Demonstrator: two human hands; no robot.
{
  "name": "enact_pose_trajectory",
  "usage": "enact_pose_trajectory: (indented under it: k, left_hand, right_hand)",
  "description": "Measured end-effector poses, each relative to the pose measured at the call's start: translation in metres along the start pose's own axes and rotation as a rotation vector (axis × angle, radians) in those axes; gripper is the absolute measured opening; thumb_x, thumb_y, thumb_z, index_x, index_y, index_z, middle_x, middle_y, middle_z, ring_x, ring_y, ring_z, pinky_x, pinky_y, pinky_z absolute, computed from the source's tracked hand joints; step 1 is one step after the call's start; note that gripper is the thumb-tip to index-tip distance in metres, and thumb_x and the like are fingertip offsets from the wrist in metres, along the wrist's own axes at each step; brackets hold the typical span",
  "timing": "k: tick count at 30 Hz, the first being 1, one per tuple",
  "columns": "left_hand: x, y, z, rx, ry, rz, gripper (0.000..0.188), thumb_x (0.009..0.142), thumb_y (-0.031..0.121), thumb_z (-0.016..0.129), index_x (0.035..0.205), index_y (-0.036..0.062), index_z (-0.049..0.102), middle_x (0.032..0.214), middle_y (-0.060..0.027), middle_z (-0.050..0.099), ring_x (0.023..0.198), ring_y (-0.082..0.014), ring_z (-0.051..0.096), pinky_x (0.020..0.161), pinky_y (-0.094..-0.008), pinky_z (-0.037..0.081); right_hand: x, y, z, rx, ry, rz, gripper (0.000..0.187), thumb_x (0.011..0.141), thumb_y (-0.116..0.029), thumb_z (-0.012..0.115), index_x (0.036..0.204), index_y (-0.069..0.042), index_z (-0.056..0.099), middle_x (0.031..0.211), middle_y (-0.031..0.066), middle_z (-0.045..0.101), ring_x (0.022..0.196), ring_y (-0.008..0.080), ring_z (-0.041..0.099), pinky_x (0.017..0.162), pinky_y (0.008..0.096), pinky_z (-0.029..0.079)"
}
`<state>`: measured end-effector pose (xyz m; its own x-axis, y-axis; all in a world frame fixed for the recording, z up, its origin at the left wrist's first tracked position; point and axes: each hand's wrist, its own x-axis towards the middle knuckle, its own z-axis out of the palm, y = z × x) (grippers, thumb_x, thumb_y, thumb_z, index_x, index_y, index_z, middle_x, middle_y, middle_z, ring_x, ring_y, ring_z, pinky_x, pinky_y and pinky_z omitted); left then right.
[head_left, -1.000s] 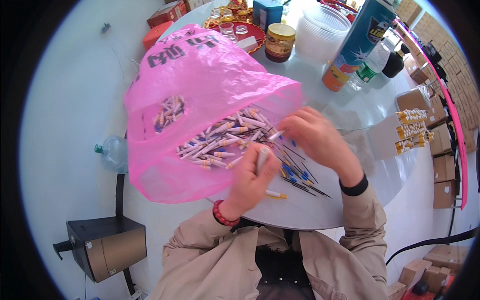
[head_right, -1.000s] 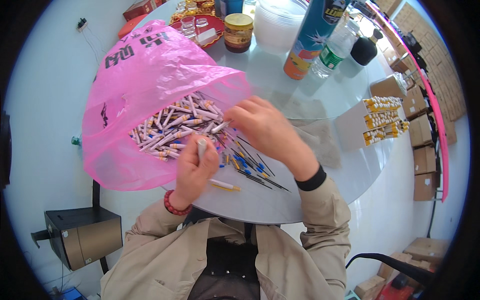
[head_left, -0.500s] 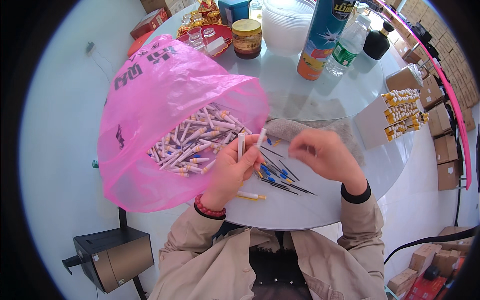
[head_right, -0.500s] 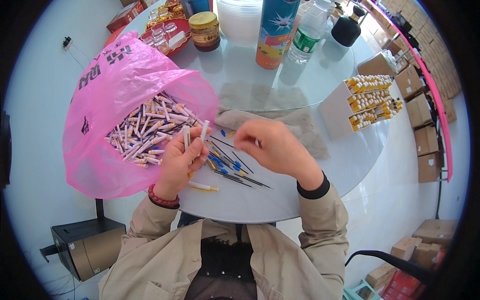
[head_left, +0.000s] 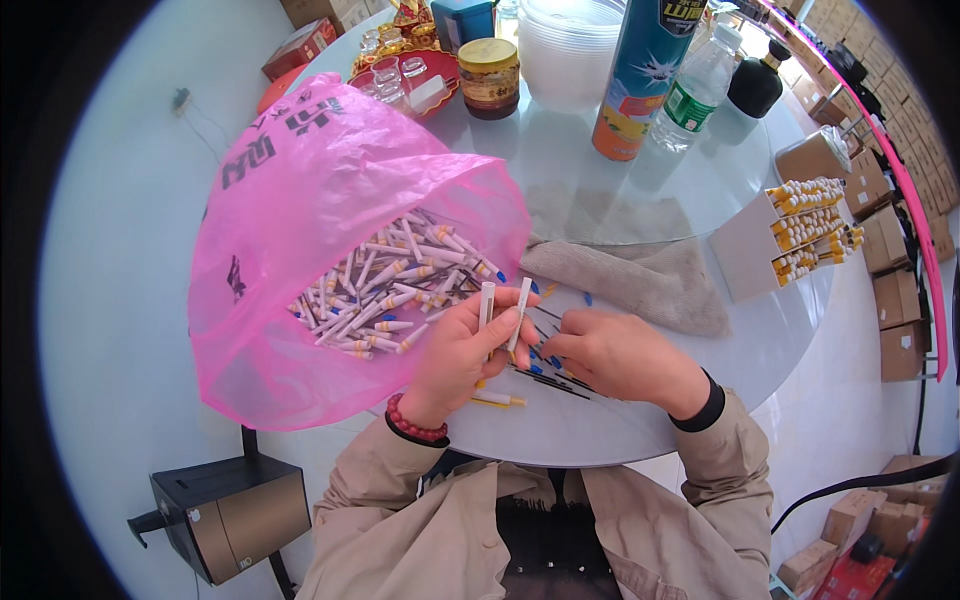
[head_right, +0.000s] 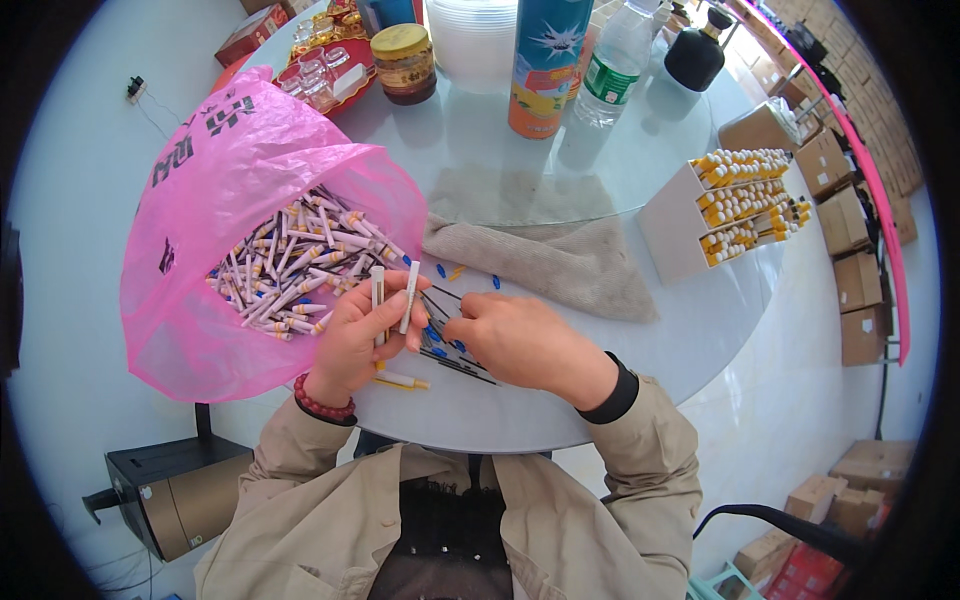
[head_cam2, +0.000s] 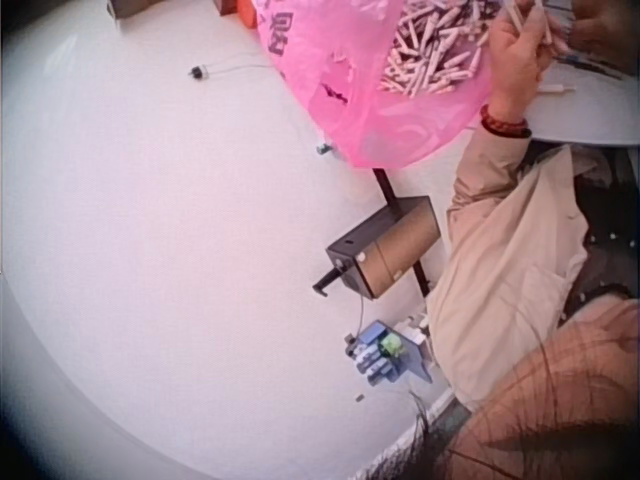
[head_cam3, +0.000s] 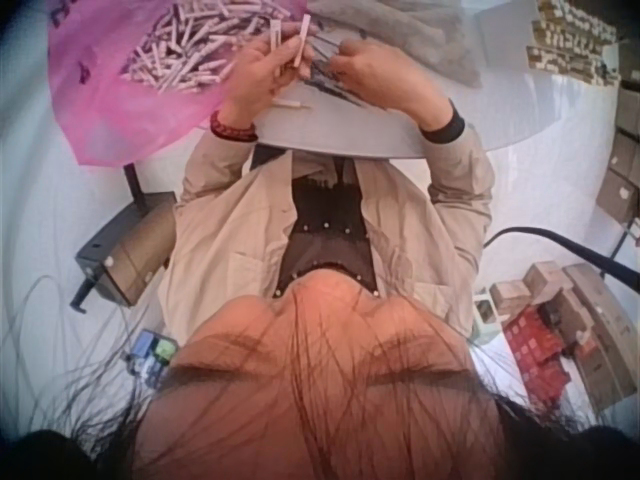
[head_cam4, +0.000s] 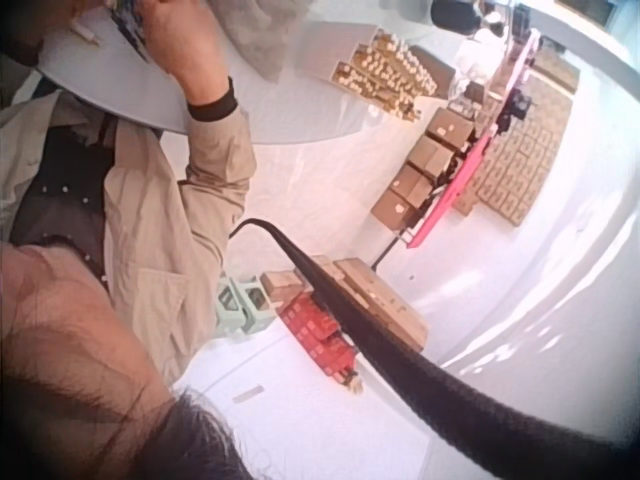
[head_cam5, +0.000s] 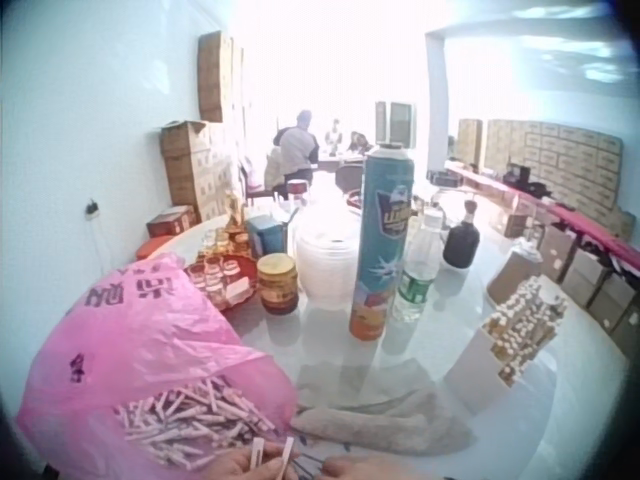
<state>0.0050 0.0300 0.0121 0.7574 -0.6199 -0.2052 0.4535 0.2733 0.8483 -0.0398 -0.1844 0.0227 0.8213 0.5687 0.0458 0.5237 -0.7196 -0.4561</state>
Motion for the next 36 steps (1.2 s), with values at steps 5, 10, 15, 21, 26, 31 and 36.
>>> enact_pose_trajectory:
  k: [5,10,15,21,26,31,36]
  left_hand:
    - [0.001,0.0,0.0,-0.037,-0.007,-0.009,0.025,0.099,0.013,0.046,0.119,-0.0006,0.051,0.087,-0.0084,0.062,0.069,-0.0111,0.062,0.039,-0.0162,0.029]
    - [0.002,-0.002,-0.003,-0.042,0.038,0.01,0.024,0.099,0.014,0.045,0.118,0.0008,0.051,0.088,-0.0088,0.062,0.069,-0.0117,0.062,0.038,-0.0159,0.029]
    - [0.002,-0.003,-0.004,-0.074,0.027,0.021,0.021,0.098,0.014,0.046,0.115,0.0024,0.05,0.086,-0.0098,0.062,0.068,-0.012,0.062,0.039,-0.0159,0.03]
    - [0.002,-0.004,-0.003,0.032,0.011,0.02,0.017,0.096,0.011,0.05,0.112,0.005,0.05,0.089,-0.0109,0.064,0.069,-0.0102,0.062,0.04,-0.0159,0.029]
    - [0.001,-0.004,0.004,0.082,0.016,0.022,0.021,0.096,0.014,0.053,0.115,0.0053,0.052,0.091,-0.0088,0.066,0.068,-0.0051,0.06,0.043,-0.0158,0.028]
    - [-0.001,0.001,0.0,0.109,-0.052,-0.041,0.026,0.095,0.019,0.057,0.117,0.004,0.057,0.086,-0.0052,0.067,0.054,0.0001,0.045,0.045,-0.0165,0.026]
    - [-0.002,-0.003,-0.003,0.089,-0.07,-0.058,0.021,0.095,0.019,0.057,0.11,0.0041,0.06,0.079,-0.003,0.065,0.049,0.0008,0.036,0.044,-0.0171,0.026]
  right_hand:
    - [0.002,-0.002,0.001,-0.018,-0.001,-0.028,0.018,0.077,-0.011,0.066,0.095,-0.013,0.063,0.085,0.0046,0.054,0.081,0.0251,0.059,0.064,0.0389,0.049]
    - [0.001,-0.001,-0.001,-0.003,0.002,-0.067,0.016,0.077,-0.013,0.068,0.092,-0.013,0.062,0.085,0.0045,0.054,0.081,0.0246,0.059,0.065,0.0383,0.049]
    - [0.004,-0.002,-0.001,0.005,-0.021,-0.074,0.015,0.076,-0.012,0.069,0.09,-0.01,0.062,0.084,0.0051,0.053,0.081,0.025,0.058,0.066,0.0378,0.048]
    - [0.005,-0.008,-0.019,0.413,0.24,0.06,0.011,0.081,-0.003,0.066,0.09,-0.006,0.062,0.082,0.0035,0.059,0.07,0.0162,0.06,0.058,0.0297,0.046]
    - [0.009,-0.014,-0.022,0.698,0.345,0.139,0.011,0.083,0.003,0.064,0.092,-0.003,0.062,0.082,0.0021,0.062,0.067,0.0074,0.058,0.053,0.0217,0.041]
    - [0.014,-0.01,-0.014,0.645,0.372,0.077,0.013,0.081,-0.003,0.069,0.093,-0.006,0.065,0.082,0.0003,0.06,0.069,0.0078,0.057,0.053,0.0214,0.039]
    - [0.017,-0.01,-0.011,0.544,0.441,-0.012,0.018,0.079,-0.002,0.071,0.095,-0.007,0.065,0.08,0.0022,0.058,0.069,0.0114,0.057,0.054,0.024,0.041]
